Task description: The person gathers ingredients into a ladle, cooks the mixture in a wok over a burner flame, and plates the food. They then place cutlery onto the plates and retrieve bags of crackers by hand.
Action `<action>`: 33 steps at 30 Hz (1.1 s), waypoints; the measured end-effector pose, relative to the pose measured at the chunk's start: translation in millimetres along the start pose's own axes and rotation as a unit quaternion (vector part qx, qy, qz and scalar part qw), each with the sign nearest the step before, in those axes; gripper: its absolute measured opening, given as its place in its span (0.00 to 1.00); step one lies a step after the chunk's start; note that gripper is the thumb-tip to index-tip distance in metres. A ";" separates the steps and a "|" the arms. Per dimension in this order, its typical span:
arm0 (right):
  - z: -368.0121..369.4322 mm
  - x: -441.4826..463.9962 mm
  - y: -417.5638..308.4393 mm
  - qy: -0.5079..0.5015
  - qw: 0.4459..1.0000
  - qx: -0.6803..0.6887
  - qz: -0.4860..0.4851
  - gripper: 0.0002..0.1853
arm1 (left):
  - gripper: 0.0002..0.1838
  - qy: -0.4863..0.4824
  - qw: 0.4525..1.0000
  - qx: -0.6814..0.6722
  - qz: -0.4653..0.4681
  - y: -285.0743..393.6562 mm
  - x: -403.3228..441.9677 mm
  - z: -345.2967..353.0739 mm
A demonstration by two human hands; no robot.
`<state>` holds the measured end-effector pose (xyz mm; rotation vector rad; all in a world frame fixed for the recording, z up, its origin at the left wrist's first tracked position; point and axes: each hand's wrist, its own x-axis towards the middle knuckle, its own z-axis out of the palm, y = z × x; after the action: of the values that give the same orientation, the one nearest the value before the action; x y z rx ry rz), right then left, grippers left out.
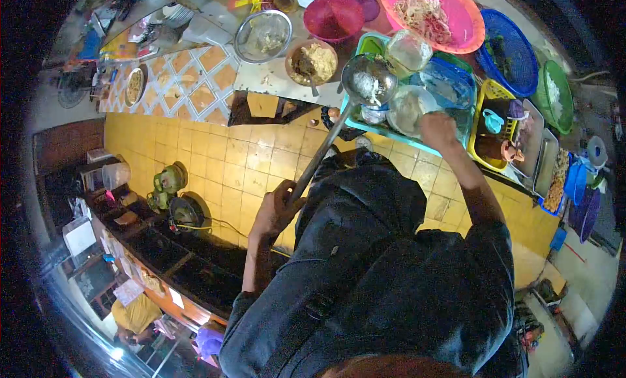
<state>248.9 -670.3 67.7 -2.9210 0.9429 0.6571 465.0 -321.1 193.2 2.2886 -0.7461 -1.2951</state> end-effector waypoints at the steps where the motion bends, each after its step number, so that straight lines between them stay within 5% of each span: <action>1: 0.2 3.5 -3.8 -0.017 0.999 0.027 0.012 0.10 | 0.17 0.002 1.000 -0.002 -0.001 -2.3 1.3 1.5; 10: -17.8 -30.0 -2.8 0.173 0.966 0.183 0.065 0.07 | 0.17 -0.003 1.000 0.008 -0.001 9.0 6.2 -0.8; 14: -28.3 -36.7 -2.6 0.112 0.980 0.156 0.039 0.07 | 0.18 -0.005 1.000 0.011 0.006 6.9 11.2 -2.0; 33: -60.1 -55.8 4.9 0.181 0.963 0.192 0.058 0.05 | 0.15 0.015 0.998 -0.003 0.054 -17.1 10.5 4.2</action>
<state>228.7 -650.8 145.0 -2.6871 1.1245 -0.0706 470.1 -314.8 174.4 2.2256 -0.8438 -1.2094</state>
